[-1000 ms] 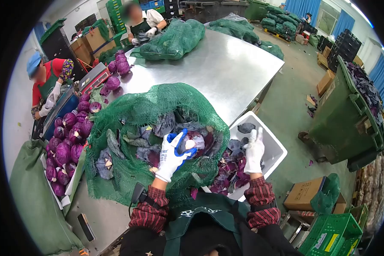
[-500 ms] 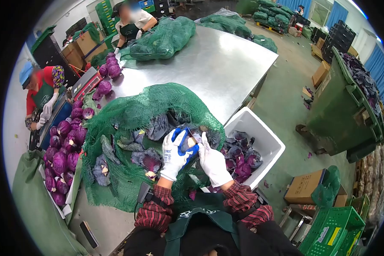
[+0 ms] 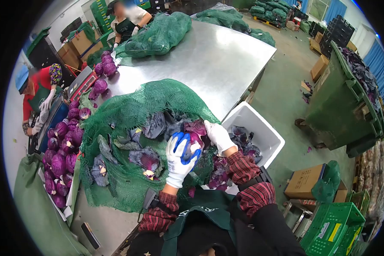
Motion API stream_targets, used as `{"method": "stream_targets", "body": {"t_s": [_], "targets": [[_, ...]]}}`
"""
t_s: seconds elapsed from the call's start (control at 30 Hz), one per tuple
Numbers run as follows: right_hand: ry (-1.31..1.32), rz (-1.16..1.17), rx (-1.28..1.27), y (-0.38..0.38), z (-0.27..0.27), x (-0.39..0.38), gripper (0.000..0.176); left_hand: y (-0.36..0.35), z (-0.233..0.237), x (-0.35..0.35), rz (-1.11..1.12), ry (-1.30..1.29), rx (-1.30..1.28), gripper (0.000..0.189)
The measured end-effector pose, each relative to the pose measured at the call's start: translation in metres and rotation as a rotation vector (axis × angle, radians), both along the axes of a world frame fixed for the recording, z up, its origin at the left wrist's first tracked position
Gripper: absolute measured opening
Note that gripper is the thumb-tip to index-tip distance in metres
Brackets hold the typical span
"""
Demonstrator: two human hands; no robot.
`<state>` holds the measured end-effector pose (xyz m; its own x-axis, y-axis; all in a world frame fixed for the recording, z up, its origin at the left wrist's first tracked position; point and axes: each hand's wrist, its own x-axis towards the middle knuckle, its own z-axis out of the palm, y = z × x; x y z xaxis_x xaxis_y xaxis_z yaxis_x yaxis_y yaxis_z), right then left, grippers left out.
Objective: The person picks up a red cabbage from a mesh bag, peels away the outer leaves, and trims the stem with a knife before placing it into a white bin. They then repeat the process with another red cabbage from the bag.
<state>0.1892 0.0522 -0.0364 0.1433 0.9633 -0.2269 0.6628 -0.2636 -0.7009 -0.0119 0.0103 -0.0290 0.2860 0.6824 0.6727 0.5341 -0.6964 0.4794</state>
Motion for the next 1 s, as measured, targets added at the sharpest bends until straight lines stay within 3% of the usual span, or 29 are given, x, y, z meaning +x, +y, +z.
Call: {"method": "stream_targets", "body": {"t_s": [0.1,0.13,0.23,0.27,0.3,0.37,0.43,0.5,0.57,0.67,0.77,0.83,0.93,0.97,1.0], "targets": [[0.093,-0.146,0.035,0.005,-0.017,-0.003,0.064,-0.005,0.003,-0.024,-0.073,-0.111,-0.159,0.055],[0.073,-0.167,0.159,0.012,-0.041,0.001,0.063,-0.002,-0.003,-0.035,-0.085,-0.187,-0.168,0.055],[0.162,-0.152,-0.027,0.007,-0.016,0.005,0.055,0.004,-0.018,-0.072,-0.066,-0.302,-0.307,0.056],[-0.027,-0.072,0.111,0.008,-0.033,0.003,0.046,0.002,-0.022,-0.078,-0.086,-0.357,-0.343,0.058],[-0.429,-0.009,0.339,0.004,-0.029,-0.005,0.037,0.001,-0.011,-0.075,-0.107,-0.417,-0.376,0.06],[-0.508,-0.091,0.382,-0.016,-0.022,-0.016,0.037,-0.008,0.01,-0.075,0.023,-0.102,-0.351,0.064],[-0.186,-0.258,0.463,-0.042,0.011,-0.04,0.049,-0.009,0.016,-0.065,0.054,-0.113,-0.352,0.064],[0.032,-0.062,0.345,-0.072,0.041,-0.059,0.058,-0.008,0.021,-0.056,0.12,-0.033,-0.307,0.064],[-0.047,0.078,0.391,-0.084,0.03,-0.075,0.059,-0.003,0.01,-0.052,0.123,0.015,-0.221,0.064],[-0.065,0.071,0.319,-0.083,0.035,-0.082,0.06,-0.002,0.007,-0.039,0.067,-0.021,-0.174,0.058],[0.116,0.018,0.272,-0.081,0.04,-0.079,0.046,0.001,0.005,-0.036,-0.009,-0.105,-0.228,0.056],[0.382,-0.003,0.26,-0.072,0.028,-0.065,0.041,-0.001,0.006,-0.034,-0.028,-0.134,-0.245,0.056],[0.171,-0.005,0.288,-0.05,-0.034,-0.042,0.043,-0.001,0.005,-0.041,-0.089,-0.132,-0.234,0.055],[0.158,-0.015,0.351,-0.047,-0.03,-0.041,0.043,-0.002,0.005,-0.044,-0.087,-0.129,-0.234,0.055],[0.347,-0.068,0.091,-0.051,-0.025,-0.033,0.043,-0.001,0.007,-0.047,-0.055,-0.154,-0.253,0.054]]}}
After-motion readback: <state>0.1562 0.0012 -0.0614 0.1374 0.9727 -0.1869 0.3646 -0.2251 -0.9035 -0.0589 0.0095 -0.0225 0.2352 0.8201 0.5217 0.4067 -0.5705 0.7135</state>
